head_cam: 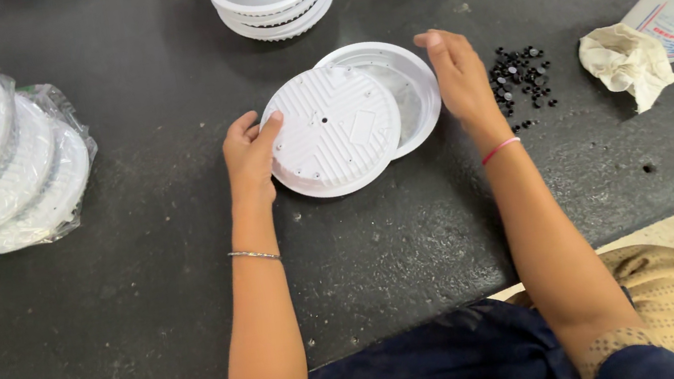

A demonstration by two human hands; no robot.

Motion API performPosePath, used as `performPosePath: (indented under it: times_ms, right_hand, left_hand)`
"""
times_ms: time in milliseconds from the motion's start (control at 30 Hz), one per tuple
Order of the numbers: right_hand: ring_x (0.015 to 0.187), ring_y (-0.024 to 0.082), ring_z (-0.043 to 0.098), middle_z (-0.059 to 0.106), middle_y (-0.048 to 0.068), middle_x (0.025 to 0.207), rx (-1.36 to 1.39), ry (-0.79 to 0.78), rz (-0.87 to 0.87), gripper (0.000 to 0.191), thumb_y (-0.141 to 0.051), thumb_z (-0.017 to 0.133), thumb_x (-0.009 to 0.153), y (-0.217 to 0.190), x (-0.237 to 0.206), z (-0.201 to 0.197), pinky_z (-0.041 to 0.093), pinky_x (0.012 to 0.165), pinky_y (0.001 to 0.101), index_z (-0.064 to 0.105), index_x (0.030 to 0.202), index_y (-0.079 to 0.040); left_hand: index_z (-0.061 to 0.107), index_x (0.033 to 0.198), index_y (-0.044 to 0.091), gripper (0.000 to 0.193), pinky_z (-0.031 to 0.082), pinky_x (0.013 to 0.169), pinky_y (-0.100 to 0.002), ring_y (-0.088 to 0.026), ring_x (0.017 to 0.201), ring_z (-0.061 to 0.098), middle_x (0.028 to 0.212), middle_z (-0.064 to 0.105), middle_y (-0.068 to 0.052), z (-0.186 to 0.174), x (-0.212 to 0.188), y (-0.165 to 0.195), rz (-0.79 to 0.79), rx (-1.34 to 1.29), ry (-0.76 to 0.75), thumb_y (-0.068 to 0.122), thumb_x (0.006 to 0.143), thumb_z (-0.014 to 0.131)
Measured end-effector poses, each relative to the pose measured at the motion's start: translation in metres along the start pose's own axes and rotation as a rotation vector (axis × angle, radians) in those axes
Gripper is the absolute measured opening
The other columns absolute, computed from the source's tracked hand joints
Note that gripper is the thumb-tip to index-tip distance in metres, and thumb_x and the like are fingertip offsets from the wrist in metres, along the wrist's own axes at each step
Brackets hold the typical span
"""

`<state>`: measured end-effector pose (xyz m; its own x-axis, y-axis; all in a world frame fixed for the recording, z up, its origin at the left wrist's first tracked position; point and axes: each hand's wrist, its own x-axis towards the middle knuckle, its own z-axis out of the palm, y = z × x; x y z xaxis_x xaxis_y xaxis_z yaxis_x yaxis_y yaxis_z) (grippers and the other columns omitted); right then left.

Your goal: The person unpacks a white plastic component from a plastic bag, wipes its interior with a cloth, places small black beads into the center hole, and then stacks the component with others. The process is repeated for multiple components.

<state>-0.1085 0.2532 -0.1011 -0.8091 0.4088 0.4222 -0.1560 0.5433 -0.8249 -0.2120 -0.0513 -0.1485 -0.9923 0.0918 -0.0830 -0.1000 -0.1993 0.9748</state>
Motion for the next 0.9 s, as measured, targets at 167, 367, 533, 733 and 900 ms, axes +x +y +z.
performPosePath:
  times_ms: [167, 367, 533, 733, 900]
  right_hand:
    - [0.115, 0.023, 0.062, 0.068, 0.014, 0.123, -0.013, 0.048, 0.117, 0.041, -0.037, 0.052, 0.107, 0.01, 0.002, -0.011, 0.046, 0.1, 0.0343, 0.071, 0.121, -0.003]
    - [0.105, 0.018, 0.063, 0.07, 0.011, 0.114, -0.006, 0.033, 0.123, 0.038, -0.034, 0.055, 0.107, 0.01, 0.001, -0.01, 0.048, 0.092, 0.0329, 0.071, 0.119, -0.002]
    - [0.096, 0.018, 0.066, 0.072, 0.01, 0.108, -0.044, 0.035, 0.151, 0.034, -0.031, 0.061, 0.104, 0.011, 0.001, -0.008, 0.053, 0.086, 0.0324, 0.07, 0.117, -0.001]
    - [0.085, 0.021, 0.073, 0.073, 0.018, 0.106, -0.172, -0.128, 0.296, 0.043, -0.031, 0.071, 0.094, 0.002, -0.003, -0.01, 0.061, 0.067, 0.0332, 0.067, 0.12, 0.003]
    - [0.075, 0.024, 0.074, 0.075, 0.018, 0.103, -0.222, -0.186, 0.325, 0.041, -0.028, 0.071, 0.094, -0.009, -0.005, -0.008, 0.06, 0.064, 0.0348, 0.068, 0.12, 0.004]
  left_hand:
    - [0.056, 0.133, -0.013, 0.061, 0.056, 0.087, -0.03, -0.021, 0.1, 0.07, 0.113, 0.07, -0.019, -0.02, 0.008, 0.008, -0.033, -0.078, 0.003, 0.013, 0.084, 0.082]
    - [0.067, 0.119, -0.012, 0.043, 0.057, 0.084, -0.033, -0.02, 0.094, 0.072, 0.11, 0.075, -0.017, -0.051, 0.013, 0.027, -0.119, -0.136, 0.214, 0.027, 0.1, 0.069]
    - [0.068, 0.12, -0.012, 0.036, 0.06, 0.089, -0.035, -0.024, 0.1, 0.075, 0.113, 0.076, -0.018, -0.074, 0.017, 0.037, -0.092, -0.195, 0.193, 0.015, 0.103, 0.049]
    - [0.068, 0.12, -0.011, 0.036, 0.061, 0.092, -0.035, -0.024, 0.102, 0.076, 0.115, 0.075, -0.019, -0.089, 0.016, 0.043, 0.017, -0.269, 0.261, 0.007, 0.102, 0.043]
    - [0.067, 0.116, -0.015, 0.038, 0.064, 0.091, -0.039, -0.029, 0.1, 0.077, 0.113, 0.075, -0.023, -0.104, 0.014, 0.052, 0.129, -0.42, 0.342, 0.001, 0.099, 0.038]
